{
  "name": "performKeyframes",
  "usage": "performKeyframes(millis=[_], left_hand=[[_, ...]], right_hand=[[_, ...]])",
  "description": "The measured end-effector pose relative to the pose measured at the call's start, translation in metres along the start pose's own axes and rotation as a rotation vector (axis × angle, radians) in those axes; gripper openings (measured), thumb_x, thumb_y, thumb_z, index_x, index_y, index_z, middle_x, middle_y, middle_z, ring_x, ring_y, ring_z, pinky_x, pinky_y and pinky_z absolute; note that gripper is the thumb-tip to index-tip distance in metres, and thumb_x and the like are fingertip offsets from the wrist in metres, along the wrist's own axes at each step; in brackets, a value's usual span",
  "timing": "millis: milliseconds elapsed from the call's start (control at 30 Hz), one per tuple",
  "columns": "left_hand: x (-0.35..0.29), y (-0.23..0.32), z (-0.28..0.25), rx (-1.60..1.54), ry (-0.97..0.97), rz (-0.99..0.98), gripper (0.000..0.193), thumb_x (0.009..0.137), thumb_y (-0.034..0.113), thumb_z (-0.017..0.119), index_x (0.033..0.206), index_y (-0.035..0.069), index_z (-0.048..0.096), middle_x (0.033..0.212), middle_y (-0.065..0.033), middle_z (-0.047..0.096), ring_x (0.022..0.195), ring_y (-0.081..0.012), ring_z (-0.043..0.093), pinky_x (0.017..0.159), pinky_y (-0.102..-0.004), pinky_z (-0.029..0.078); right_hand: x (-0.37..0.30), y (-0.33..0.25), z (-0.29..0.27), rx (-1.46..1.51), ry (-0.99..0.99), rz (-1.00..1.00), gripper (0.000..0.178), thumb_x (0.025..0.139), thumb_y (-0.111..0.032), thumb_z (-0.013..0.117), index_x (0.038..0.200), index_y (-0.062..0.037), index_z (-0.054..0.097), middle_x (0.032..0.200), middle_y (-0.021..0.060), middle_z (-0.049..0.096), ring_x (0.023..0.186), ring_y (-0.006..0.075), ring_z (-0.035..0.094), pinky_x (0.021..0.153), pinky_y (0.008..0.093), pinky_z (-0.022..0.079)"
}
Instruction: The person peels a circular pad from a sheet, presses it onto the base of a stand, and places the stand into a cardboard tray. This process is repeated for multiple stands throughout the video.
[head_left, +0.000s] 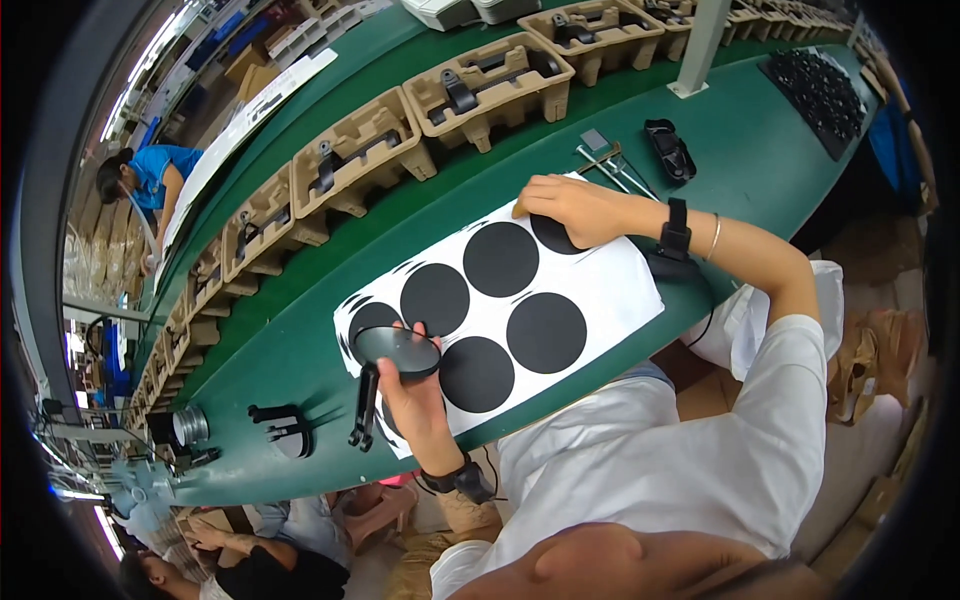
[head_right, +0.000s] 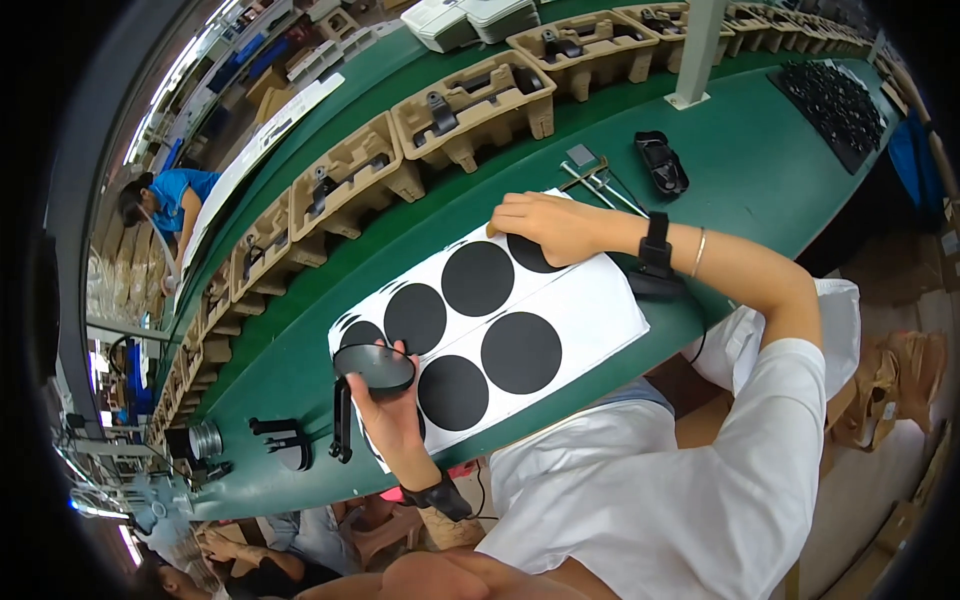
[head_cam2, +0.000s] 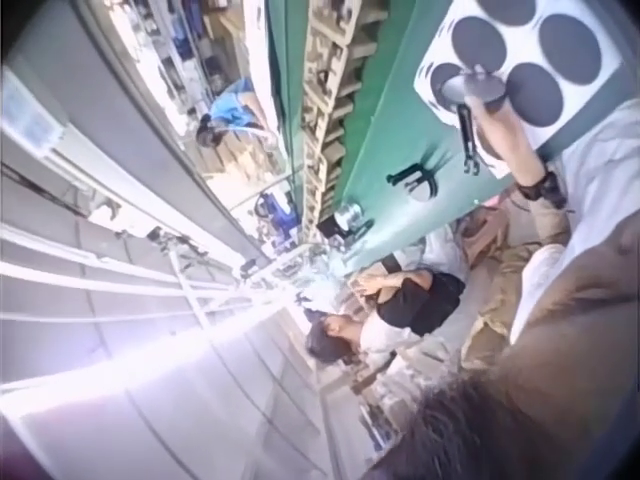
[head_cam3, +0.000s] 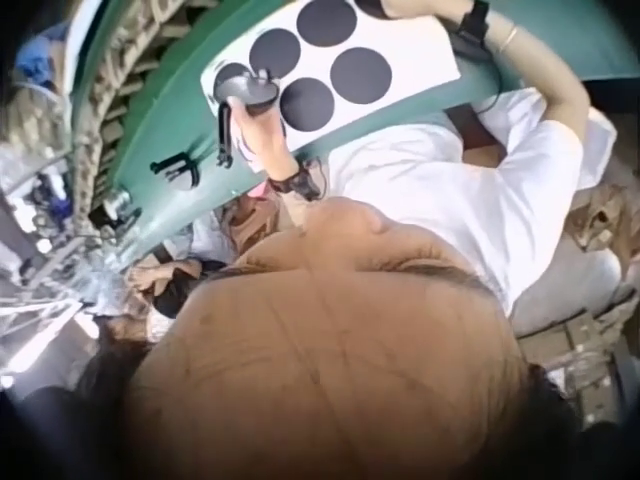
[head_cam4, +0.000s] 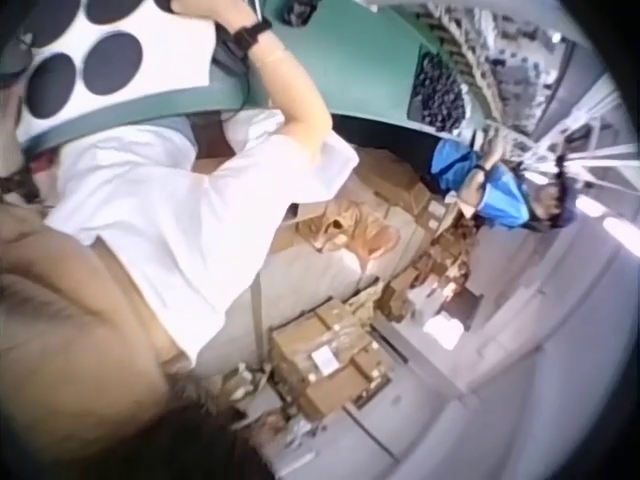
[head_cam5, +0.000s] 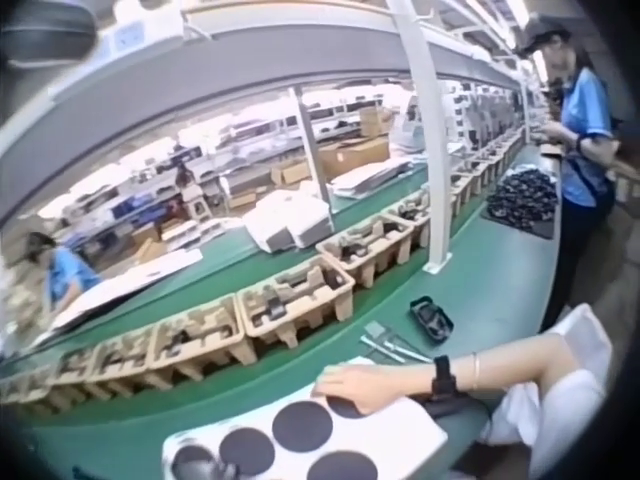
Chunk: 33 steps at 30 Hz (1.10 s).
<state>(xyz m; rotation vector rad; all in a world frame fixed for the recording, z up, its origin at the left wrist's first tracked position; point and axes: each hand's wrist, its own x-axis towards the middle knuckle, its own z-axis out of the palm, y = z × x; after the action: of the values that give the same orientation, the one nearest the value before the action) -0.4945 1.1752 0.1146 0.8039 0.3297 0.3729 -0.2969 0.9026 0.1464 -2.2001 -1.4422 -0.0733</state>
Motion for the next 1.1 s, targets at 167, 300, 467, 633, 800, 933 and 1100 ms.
performKeyframes(millis=[167,300,467,633,800,933,1100], left_hand=[[-0.004,0.009,0.011,-0.076,0.103,0.01,0.061,0.087,0.044,0.064,0.128,0.003,0.043,0.124,-0.0159,0.051,0.112,-0.0357,0.051,0.096,-0.052,0.042],[0.001,0.004,0.005,-0.1,0.105,0.009,0.058,0.087,0.045,0.065,0.124,0.004,0.047,0.12,-0.0152,0.052,0.109,-0.0343,0.052,0.096,-0.0504,0.042],[0.006,0.008,0.009,-0.193,0.137,-0.043,0.051,0.088,0.045,0.063,0.117,0.005,0.05,0.115,-0.0137,0.053,0.104,-0.035,0.053,0.096,-0.05,0.041],[0.006,0.015,0.013,-0.266,0.098,-0.079,0.044,0.091,0.039,0.06,0.118,0.006,0.048,0.117,-0.0086,0.052,0.107,-0.0282,0.053,0.094,-0.0451,0.04],[0.006,0.018,0.021,-0.299,0.026,-0.119,0.052,0.082,0.032,0.053,0.123,0.001,0.049,0.122,-0.0184,0.052,0.115,-0.0372,0.05,0.1,-0.047,0.037],[-0.023,0.014,0.052,-0.295,-0.226,-0.108,0.072,0.078,0.038,0.05,0.142,0.013,0.031,0.135,-0.0274,0.042,0.123,-0.0437,0.044,0.102,-0.0506,0.038],[-0.059,0.015,0.071,-0.223,-0.403,-0.073,0.087,0.082,0.071,0.035,0.148,0.017,0.017,0.137,-0.0326,0.038,0.125,-0.0453,0.043,0.105,-0.0514,0.036]], right_hand=[[0.006,0.0,-0.002,0.002,-0.044,-0.057,0.036,0.066,0.009,0.058,0.1,-0.0029,0.054,0.102,0.0089,0.052,0.102,0.0288,0.048,0.088,0.037,0.041],[-0.002,0.008,-0.003,0.049,0.034,-0.114,0.029,0.065,0.01,0.056,0.092,-0.0025,0.056,0.097,0.0102,0.052,0.097,0.0296,0.05,0.082,0.0393,0.044],[-0.037,0.0,-0.035,0.19,0.32,0.087,0.026,0.062,0.005,0.05,0.085,-0.0008,0.061,0.097,0.0114,0.058,0.094,0.0276,0.059,0.086,0.0354,0.048],[-0.123,-0.015,-0.054,0.391,0.756,0.402,0.019,0.076,0.01,0.052,0.094,0.0057,0.057,0.1,0.0126,0.055,0.104,0.0233,0.056,0.093,0.0322,0.044],[-0.141,-0.094,-0.034,0.192,0.941,0.437,0.023,0.079,0.017,0.047,0.095,0.005,0.058,0.101,0.0124,0.056,0.1,0.0243,0.059,0.09,0.034,0.047],[-0.081,-0.152,0.011,0.544,0.772,0.347,0.012,0.077,-0.007,0.071,0.078,0.0004,0.061,0.078,0.0102,0.061,0.073,0.0212,0.064,0.066,0.0297,0.051],[-0.026,-0.181,0.049,1.359,0.678,0.364,0.011,0.078,0.008,0.067,0.084,0.0049,0.057,0.081,0.0079,0.059,0.068,0.0123,0.061,0.057,0.0226,0.052]])
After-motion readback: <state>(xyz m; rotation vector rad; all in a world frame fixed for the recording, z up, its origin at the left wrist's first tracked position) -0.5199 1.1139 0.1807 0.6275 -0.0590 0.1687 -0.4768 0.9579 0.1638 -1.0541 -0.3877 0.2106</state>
